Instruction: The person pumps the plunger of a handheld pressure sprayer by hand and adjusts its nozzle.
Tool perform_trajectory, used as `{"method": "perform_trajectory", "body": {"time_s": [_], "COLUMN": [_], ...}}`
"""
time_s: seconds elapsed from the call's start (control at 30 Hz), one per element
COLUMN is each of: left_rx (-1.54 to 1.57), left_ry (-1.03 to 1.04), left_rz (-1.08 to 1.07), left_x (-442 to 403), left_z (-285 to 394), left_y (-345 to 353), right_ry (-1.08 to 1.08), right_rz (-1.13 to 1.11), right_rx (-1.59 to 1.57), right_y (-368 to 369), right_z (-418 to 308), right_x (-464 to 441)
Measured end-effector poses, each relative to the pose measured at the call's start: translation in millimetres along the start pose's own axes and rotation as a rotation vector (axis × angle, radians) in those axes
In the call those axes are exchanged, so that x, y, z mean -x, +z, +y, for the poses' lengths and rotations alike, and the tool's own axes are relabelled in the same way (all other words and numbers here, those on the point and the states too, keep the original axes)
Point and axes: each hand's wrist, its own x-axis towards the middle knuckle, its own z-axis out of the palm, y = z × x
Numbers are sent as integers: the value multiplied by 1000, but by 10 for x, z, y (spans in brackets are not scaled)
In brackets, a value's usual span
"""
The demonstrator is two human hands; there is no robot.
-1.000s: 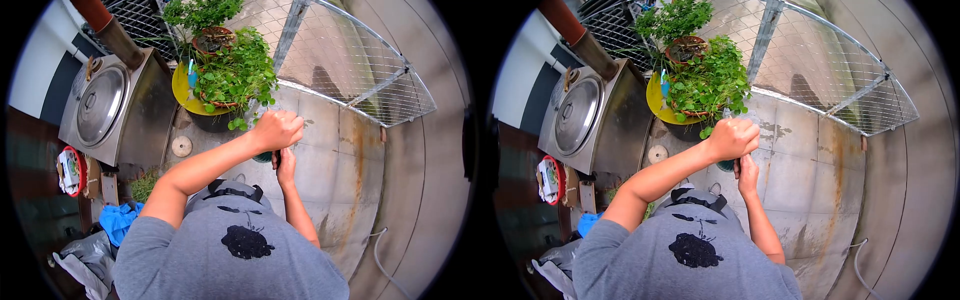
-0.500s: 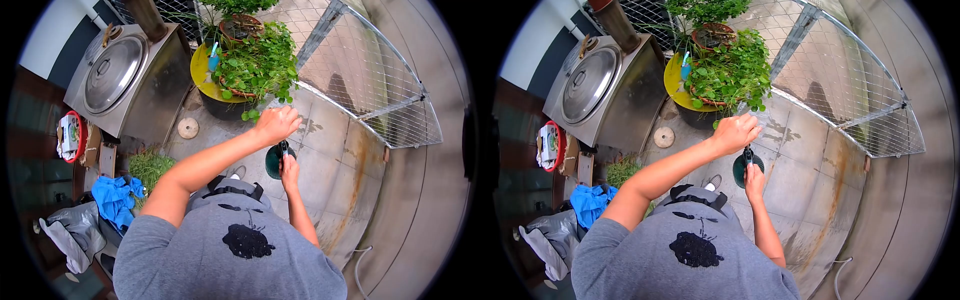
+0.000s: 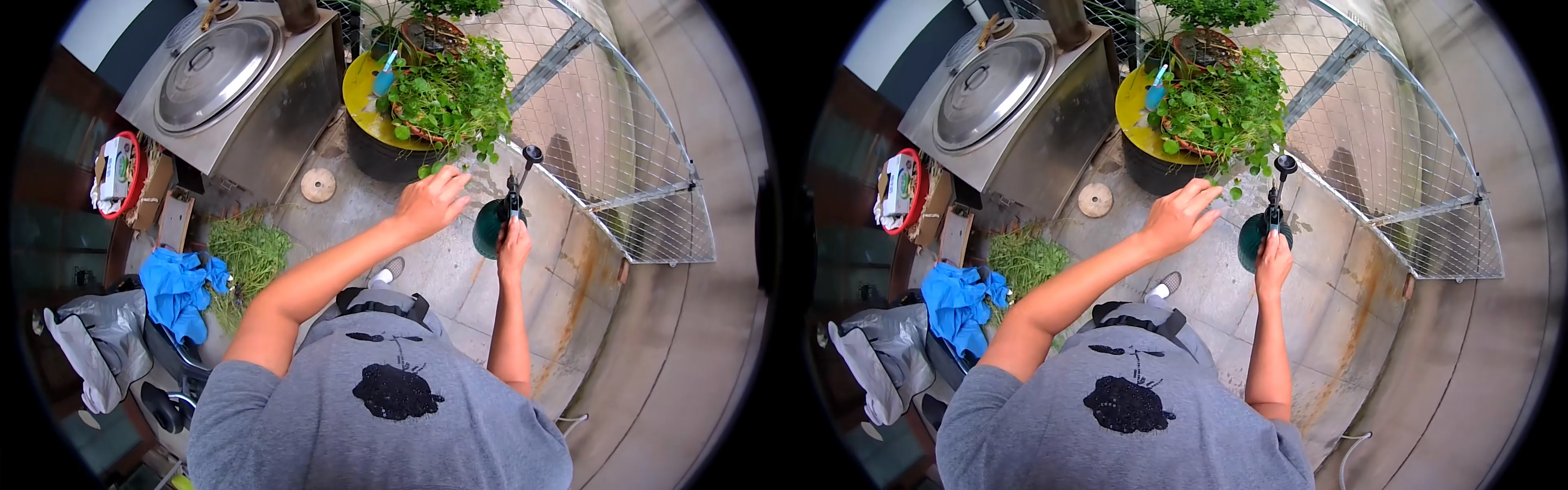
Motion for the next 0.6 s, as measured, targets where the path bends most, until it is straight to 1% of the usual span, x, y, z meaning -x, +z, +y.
{"method": "perform_trajectory", "body": {"time_s": [0.03,0.17,0.2,0.27,0.4,0.43,0.5,0.6], "left_rx": [8,42,50,36,84,113,93,149], "left_ry": [-42,-222,-271,-240,-139,-155,-143,-149], "left_rz": [-22,-122,-148,-107,-88,-129,-92,-102], "left_x": [166,803,940,1116,1182,1176,1159,1196], "left_z": [-54,-82,-69,-5,182,237,355,400], "left_y": [-31,-212,-249,-236,-126,-103,-128,-161], "right_ry": [52,115,153,229,47,30,1,93], "right_rz": [-25,-112,-144,-199,-218,-206,-183,-141], "right_rx": [-29,12,-38,-141,-219,-245,-300,-376], "right_y": [9,159,186,241,399,410,441,364], "right_z": [21,115,108,-251,-752,-860,-1009,-1046], "right_x": [72,586,700,928,1021,1000,976,965]}}
